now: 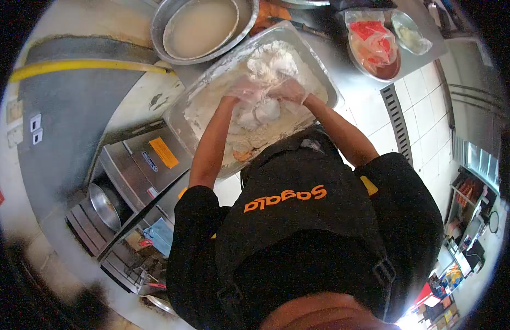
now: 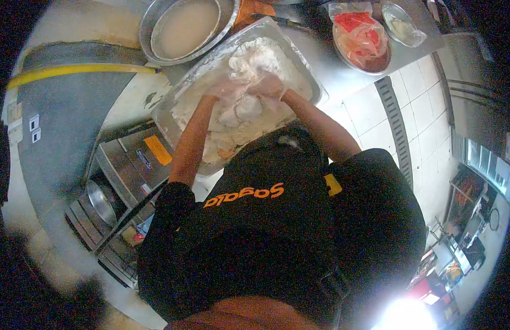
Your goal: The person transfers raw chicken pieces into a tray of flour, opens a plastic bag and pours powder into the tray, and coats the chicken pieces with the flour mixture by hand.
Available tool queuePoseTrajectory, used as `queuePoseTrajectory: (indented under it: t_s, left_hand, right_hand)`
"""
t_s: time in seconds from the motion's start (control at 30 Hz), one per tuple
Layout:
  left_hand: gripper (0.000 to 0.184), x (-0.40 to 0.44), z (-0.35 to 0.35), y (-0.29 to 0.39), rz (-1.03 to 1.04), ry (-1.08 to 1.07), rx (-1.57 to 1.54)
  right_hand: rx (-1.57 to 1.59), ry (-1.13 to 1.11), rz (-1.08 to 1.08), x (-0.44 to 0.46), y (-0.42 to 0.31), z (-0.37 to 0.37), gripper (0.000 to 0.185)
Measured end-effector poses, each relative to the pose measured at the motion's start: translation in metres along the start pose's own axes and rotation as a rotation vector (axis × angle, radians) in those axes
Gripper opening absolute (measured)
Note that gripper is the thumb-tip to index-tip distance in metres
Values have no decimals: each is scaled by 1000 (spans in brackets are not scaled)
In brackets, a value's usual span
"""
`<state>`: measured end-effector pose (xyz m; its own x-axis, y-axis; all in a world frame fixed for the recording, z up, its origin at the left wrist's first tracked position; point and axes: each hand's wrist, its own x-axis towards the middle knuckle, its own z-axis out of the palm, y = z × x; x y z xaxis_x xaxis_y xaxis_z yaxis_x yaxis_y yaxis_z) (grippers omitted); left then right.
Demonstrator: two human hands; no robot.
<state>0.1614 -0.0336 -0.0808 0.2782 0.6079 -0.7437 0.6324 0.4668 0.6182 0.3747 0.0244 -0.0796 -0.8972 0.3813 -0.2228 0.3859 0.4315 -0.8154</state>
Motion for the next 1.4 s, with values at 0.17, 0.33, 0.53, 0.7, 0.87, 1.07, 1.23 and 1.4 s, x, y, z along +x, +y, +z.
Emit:
queuePoseTrajectory:
  t_s: [0.17,0.33,0.53,0.7,0.87,1.07,1.23,1.4]
  left_hand:
    - [24,-95,0,64,171,412,-316]
    - [34,-121,20,48,387,824,-616]
    - [42,-96,25,-57,195,595,9]
    - [47,-81,37,-26,218,284,24]
    - [49,-59,46,-17,149,272,207]
    - [32,-54,47,-31,122,289,-48]
    - [31,-46,62,-70,396,524,-125]
    - [36,-111,36,-58,198,512,273]
  right_hand:
    - [13,192,123,-14,-69,-45,48]
    - [164,263,-30,-21,-71,-60,39]
    - [-547,107,-227,-41,-23,-72,29]
    - [282,-214,61,-59,-38,-36,36]
    - [-316,-201,-635,-2,-4,13,45]
    - [27,-6,-72,-5,1,34,35]
    - [-121,92,-259,-1,-17,3,36]
    - [-20,28,-97,-19,-91,-53,49]
